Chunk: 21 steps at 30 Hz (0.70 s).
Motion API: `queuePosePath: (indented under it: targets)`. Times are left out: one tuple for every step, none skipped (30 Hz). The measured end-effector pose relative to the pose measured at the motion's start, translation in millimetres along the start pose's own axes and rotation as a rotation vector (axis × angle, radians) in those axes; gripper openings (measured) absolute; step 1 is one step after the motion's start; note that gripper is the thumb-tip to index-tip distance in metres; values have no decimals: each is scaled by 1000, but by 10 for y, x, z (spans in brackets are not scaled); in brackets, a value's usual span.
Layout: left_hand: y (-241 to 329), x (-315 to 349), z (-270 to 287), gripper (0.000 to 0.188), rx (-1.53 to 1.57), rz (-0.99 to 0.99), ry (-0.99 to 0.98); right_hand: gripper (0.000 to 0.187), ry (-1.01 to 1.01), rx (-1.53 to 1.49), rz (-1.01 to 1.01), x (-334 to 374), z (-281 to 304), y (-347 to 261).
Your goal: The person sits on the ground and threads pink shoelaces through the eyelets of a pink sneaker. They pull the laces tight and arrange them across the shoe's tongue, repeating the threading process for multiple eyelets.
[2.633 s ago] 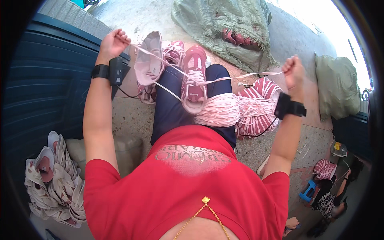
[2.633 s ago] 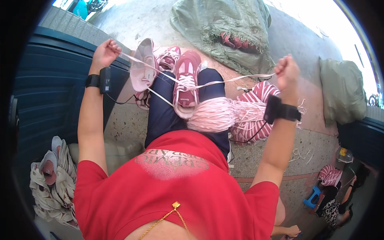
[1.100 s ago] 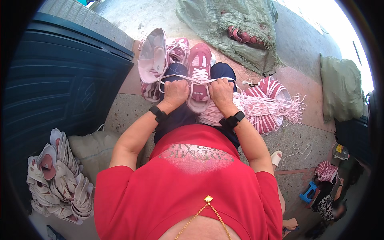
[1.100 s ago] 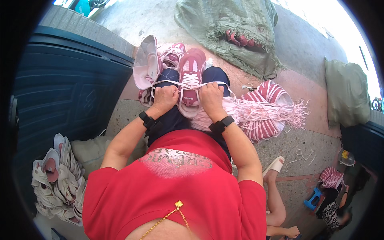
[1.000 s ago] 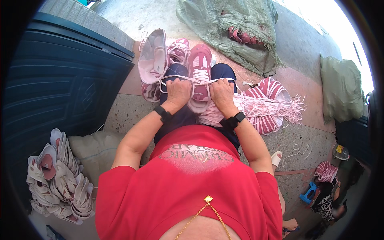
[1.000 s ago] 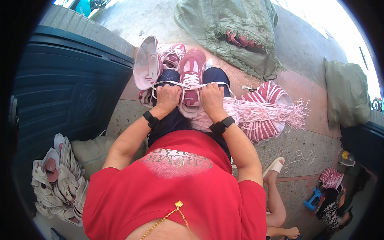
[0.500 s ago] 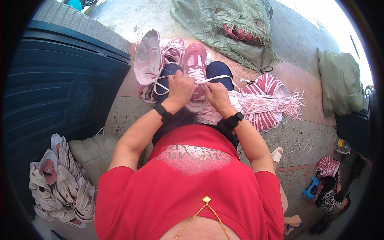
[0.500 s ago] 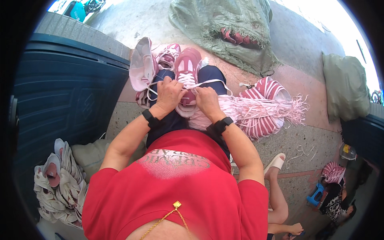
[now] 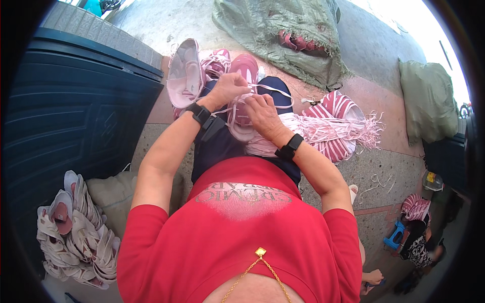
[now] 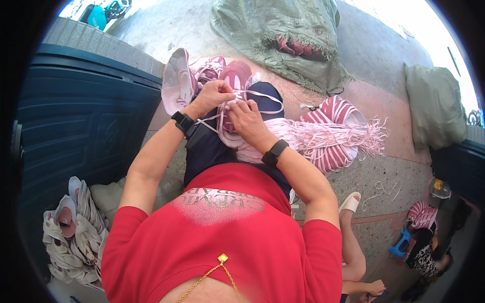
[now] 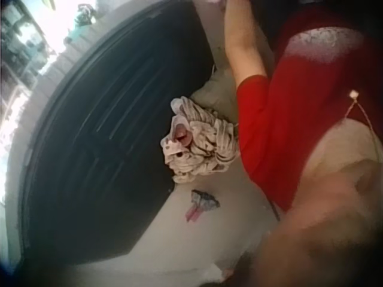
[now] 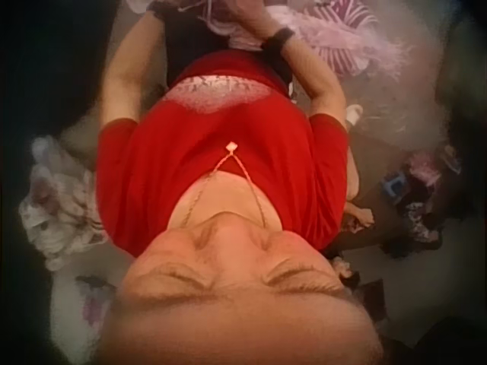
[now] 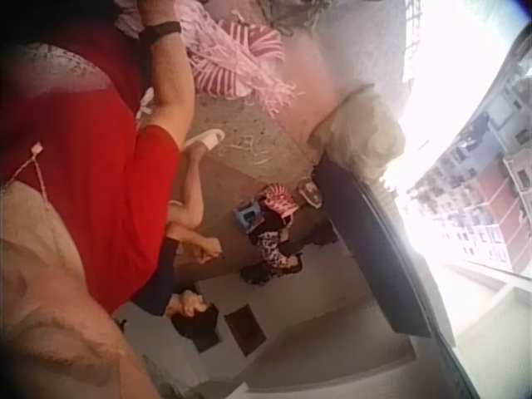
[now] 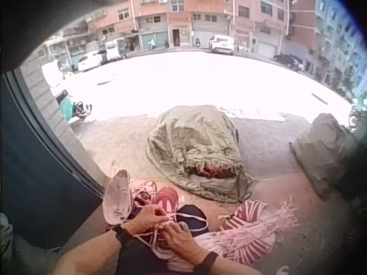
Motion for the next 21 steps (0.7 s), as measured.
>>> queuePosePath:
  targets:
    - [14, -50, -91, 15, 53, 48, -56, 18, 122, -125, -4, -112, 188, -40]
    - [26, -88, -187, 16, 105, 97, -111, 18, 195, -337, -100, -269, 410, -14]
    - [54, -108, -267, 17, 157, 146, -165, 13, 340, -362, -153, -434, 727, 17]
    - [219, -117, -319, 24, -60, -36, -227, 5, 375, -492, -329, -535, 970, 117]
    - [220, -85, -382, 28, -209, -126, -258, 6, 474, -540, -329, -769, 1439, 77]
    - [214, -53, -495, 27, -395, -151, -358, 9, 605, -683, -313, -910, 1805, 120]
    - [191, -1, -577, 26, -581, -173, -454, 13, 734, -830, -295, -969, 2066, 193]
    - [244, 38, -589, 16, -660, -180, -398, 13, 734, -790, -280, -988, 2219, 261]
    - [244, 29, -539, 15, -735, -206, -325, 15, 732, -753, -264, -993, 2308, 318]
    - [208, 32, -439, 14, -814, -228, -248, 15, 708, -814, -315, -982, 2289, 393]
    - [222, 45, -344, 14, -891, -253, -181, 15, 686, -867, -374, -951, 2237, 479]
    - [190, 78, -227, 21, -944, -235, -177, 16, 661, -921, -432, -926, 2159, 556]
    - [149, 145, -99, 23, -926, -192, -134, 16, 569, -1017, -557, -906, 1962, 648]
    - [123, 195, -11, 25, -905, -161, -100, 17, 480, -1096, -684, -842, 1743, 730]
    - [84, 220, 88, 28, -883, -130, -65, 18, 377, -1170, -837, -728, 1409, 827]
    - [-70, 232, 129, 32, -904, -168, -123, 20, 233, -958, -946, -631, 1097, 836]
    - [-173, 241, 143, 31, -859, -166, -93, 18, 113, -921, -998, -479, 707, 782]
    - [-266, 292, 173, 30, -821, -155, -57, 19, -89, -943, -1027, -331, 349, 648]
    - [-296, 300, 171, 29, -770, -155, -35, 18, -143, -976, -1035, -65, -22, 590]
    - [-300, 307, 192, 31, -764, -184, -21, 19, -329, -1013, -1091, 143, -322, 474]
    - [-281, 288, 191, 32, -732, -182, -38, 20, -353, -922, -1035, 375, -625, 459]
Point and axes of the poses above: each hand's wrist, its own x-axis away from the middle knuckle, its own z-axis out of the back of the hand, y = z × x, the point moved 7 cm from there along -x, towards the middle knuckle, and after that the axes turned 10 degrees about y, right-handed, at the moved point
